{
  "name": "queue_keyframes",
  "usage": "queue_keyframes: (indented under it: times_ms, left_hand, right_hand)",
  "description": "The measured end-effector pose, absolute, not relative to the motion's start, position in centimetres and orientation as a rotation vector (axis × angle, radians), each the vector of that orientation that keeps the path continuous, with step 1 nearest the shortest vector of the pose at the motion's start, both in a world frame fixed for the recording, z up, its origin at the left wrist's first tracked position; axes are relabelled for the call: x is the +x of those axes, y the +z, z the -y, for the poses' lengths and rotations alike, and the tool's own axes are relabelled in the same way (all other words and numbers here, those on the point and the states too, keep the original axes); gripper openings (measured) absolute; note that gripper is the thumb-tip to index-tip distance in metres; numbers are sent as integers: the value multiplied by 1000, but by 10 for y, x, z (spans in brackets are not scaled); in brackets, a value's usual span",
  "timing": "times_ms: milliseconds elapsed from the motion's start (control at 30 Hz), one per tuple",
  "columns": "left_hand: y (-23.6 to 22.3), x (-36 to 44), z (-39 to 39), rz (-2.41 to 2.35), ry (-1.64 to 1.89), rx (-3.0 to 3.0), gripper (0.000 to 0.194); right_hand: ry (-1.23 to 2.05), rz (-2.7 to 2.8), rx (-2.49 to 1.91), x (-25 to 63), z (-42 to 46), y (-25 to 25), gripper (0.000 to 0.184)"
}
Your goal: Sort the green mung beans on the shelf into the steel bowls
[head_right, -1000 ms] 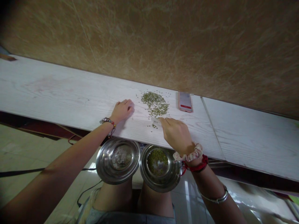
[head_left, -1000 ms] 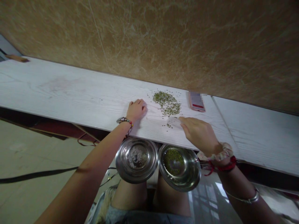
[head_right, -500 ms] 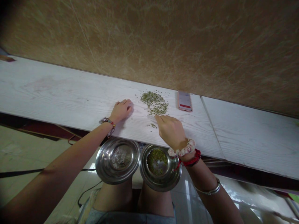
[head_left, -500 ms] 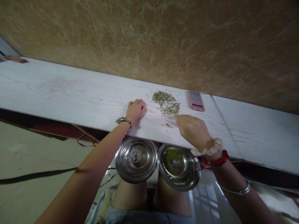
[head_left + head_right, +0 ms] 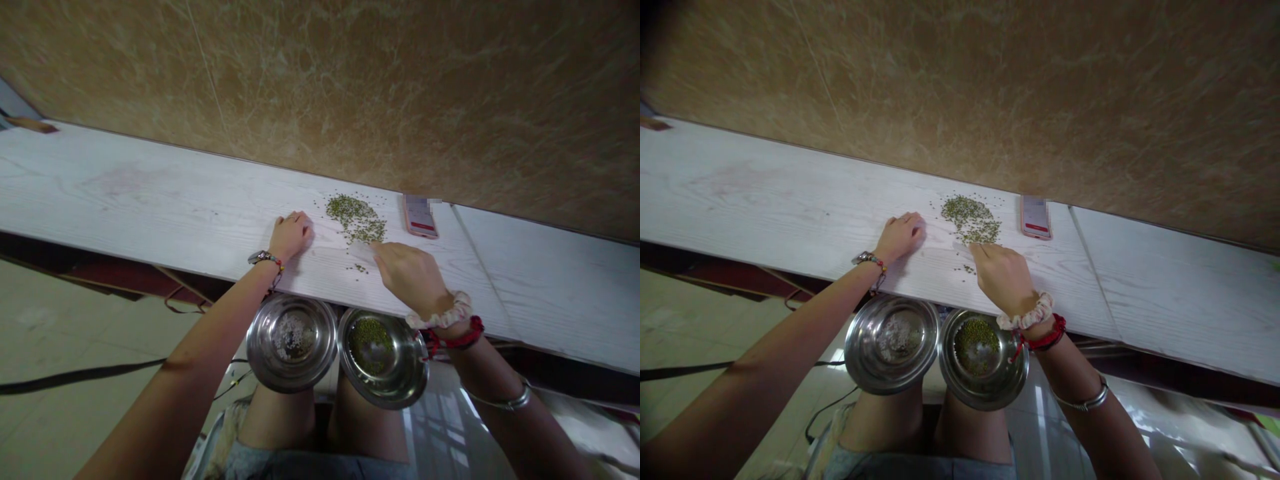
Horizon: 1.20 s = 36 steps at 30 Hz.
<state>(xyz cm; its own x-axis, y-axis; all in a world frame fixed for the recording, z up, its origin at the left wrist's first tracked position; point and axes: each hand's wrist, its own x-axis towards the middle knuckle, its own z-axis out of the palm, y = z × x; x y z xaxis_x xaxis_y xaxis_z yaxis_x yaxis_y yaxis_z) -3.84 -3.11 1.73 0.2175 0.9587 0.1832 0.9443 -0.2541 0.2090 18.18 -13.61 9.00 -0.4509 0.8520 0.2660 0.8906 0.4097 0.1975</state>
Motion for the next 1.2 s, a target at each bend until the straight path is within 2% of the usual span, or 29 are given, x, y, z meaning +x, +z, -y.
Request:
queue_keyframes:
  times_ms: [433,700,1200]
  left_hand:
    - [17,-38,31,-1883,432,2404,40]
    - [18,-40,31,-1862,447,2409,40]
    - [18,-38,31,-1894,427,2426,38]
  right_hand:
    - [-461,2525,-1632,178,136,93,31]
    - [-445,2500,-1827,182,134,99,29]
    - [-404,2537,-1731,171,127,97,30]
